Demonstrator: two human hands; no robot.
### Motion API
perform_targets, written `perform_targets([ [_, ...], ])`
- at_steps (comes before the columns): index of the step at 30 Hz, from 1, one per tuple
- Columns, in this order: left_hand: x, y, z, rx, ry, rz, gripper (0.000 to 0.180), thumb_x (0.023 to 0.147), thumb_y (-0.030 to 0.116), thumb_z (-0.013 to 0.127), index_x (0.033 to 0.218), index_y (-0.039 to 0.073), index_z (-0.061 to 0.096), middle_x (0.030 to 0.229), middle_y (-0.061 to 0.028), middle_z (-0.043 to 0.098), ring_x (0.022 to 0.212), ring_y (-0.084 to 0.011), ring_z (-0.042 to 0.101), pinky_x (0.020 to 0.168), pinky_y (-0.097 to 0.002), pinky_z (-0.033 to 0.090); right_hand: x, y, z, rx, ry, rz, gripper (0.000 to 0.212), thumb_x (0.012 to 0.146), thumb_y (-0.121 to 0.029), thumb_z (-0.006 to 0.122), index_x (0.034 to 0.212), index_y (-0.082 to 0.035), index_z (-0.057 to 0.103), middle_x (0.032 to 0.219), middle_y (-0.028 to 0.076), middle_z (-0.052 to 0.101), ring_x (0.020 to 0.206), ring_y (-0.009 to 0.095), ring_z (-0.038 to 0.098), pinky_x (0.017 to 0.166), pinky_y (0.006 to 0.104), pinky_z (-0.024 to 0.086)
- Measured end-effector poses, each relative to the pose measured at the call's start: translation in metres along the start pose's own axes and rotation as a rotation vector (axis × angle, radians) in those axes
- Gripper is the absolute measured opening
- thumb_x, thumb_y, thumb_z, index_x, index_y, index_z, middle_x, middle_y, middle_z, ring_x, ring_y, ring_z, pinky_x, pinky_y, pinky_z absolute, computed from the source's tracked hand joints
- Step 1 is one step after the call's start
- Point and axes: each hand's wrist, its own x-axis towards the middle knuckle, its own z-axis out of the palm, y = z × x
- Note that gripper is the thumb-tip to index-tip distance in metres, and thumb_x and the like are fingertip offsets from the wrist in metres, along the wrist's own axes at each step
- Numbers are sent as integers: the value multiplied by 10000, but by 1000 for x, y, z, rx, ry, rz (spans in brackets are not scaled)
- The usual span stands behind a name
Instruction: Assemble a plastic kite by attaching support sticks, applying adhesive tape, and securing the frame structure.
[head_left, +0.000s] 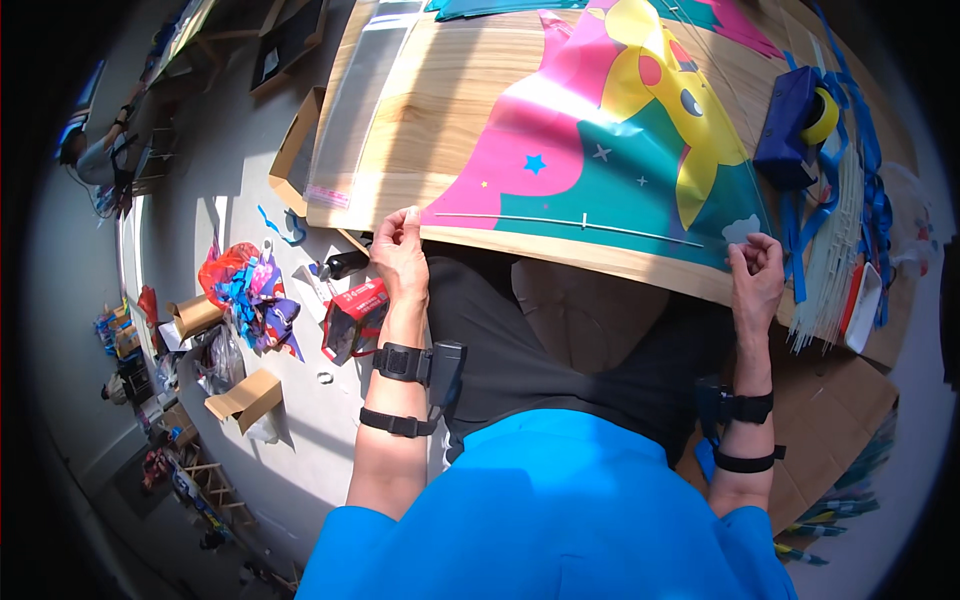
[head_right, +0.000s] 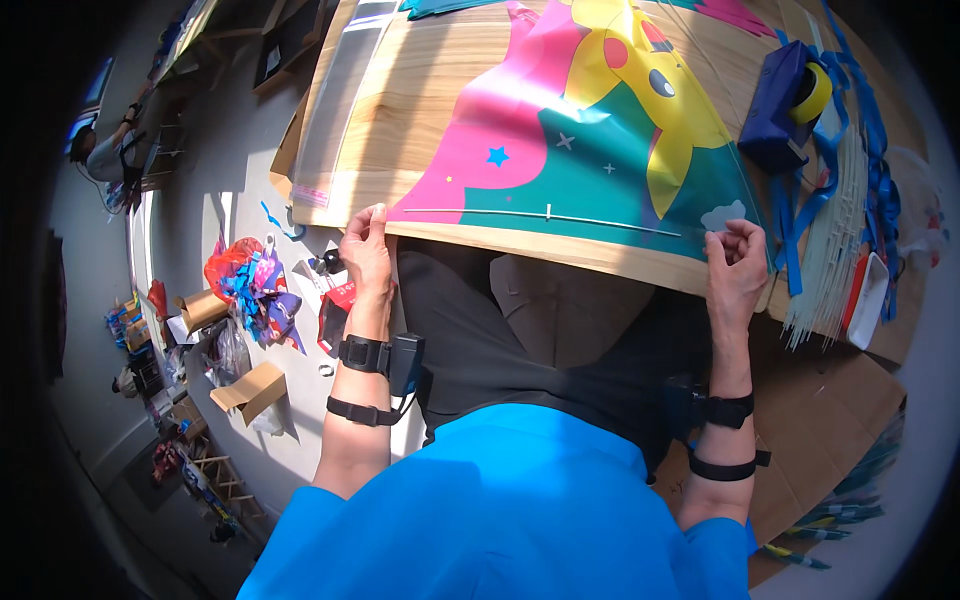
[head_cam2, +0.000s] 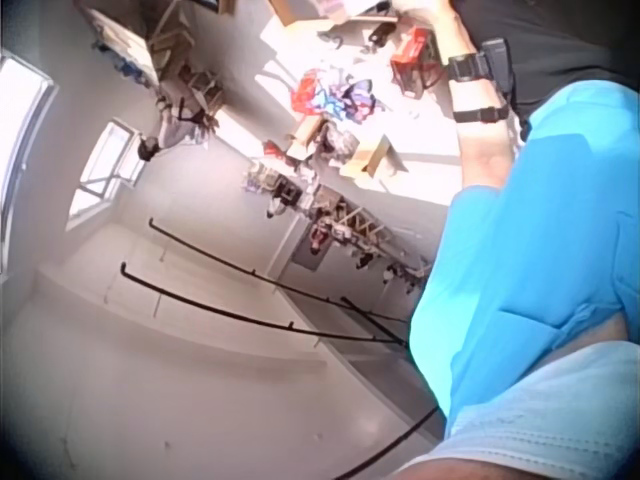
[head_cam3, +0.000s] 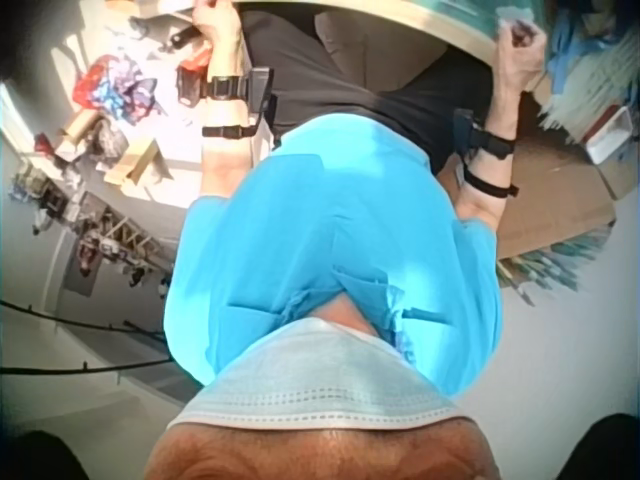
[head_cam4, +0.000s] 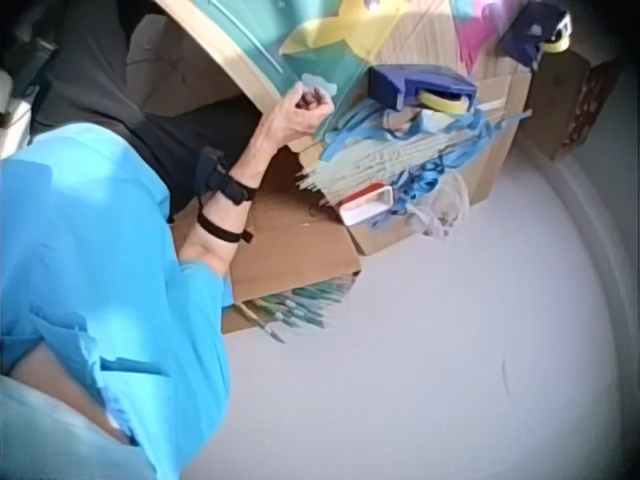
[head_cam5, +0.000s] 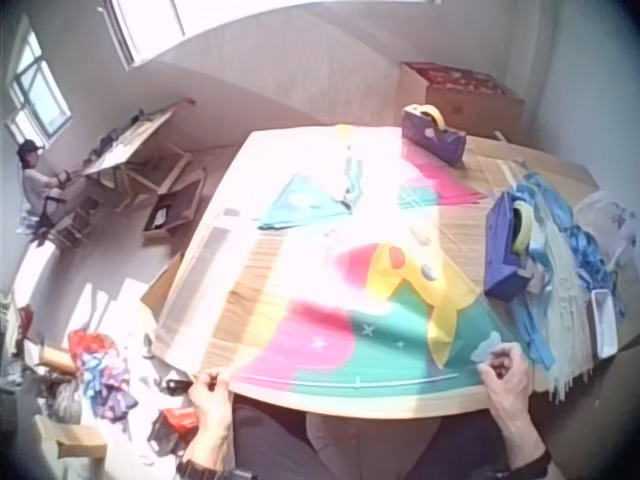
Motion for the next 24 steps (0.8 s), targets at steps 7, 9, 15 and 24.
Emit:
perform_targets([
  [7, 7, 31, 1, -171, -213, 0, 161, 975, 231, 582, 1000, 72, 578, 903, -14, 668, 571, -11, 393, 535, -170, 366, 3, -3, 12, 266, -41, 54, 283, 887, 11, 608, 1133, 35, 471, 865, 81, 624, 744, 128, 665, 677, 223, 523],
  [9, 16, 32, -6, -64, -244, 30, 166, 1005, 232, 517, 1022, 67, 527, 974, -55, 695, 522, 16, 359, 479, -135, 345, 5, -10, 18, 232, -53, 40, 272, 888, 7, 606, 1125, 32, 476, 872, 92, 630, 741, 155, 688, 670, 229, 529],
  [15, 29, 26, -12, 20, -319, 78, 193, 1035, 251, 434, 1040, 58, 450, 995, -133, 703, 494, 0, 332, 436, -155, 291, 8, -14, 32, 206, -40, 60, 275, 875, -4, 617, 1117, 14, 490, 847, 95, 655, 737, 168, 699, 676, 248, 531],
  [24, 13, 16, -5, 57, -419, 85, 182, 1047, 238, 385, 1037, 58, 407, 1032, -170, 689, 521, 4, 301, 481, -143, 311, 3, 6, 26, 186, -7, 60, 287, 855, 5, 619, 1118, 9, 503, 833, 90, 653, 736, 165, 692, 679, 255, 529],
])
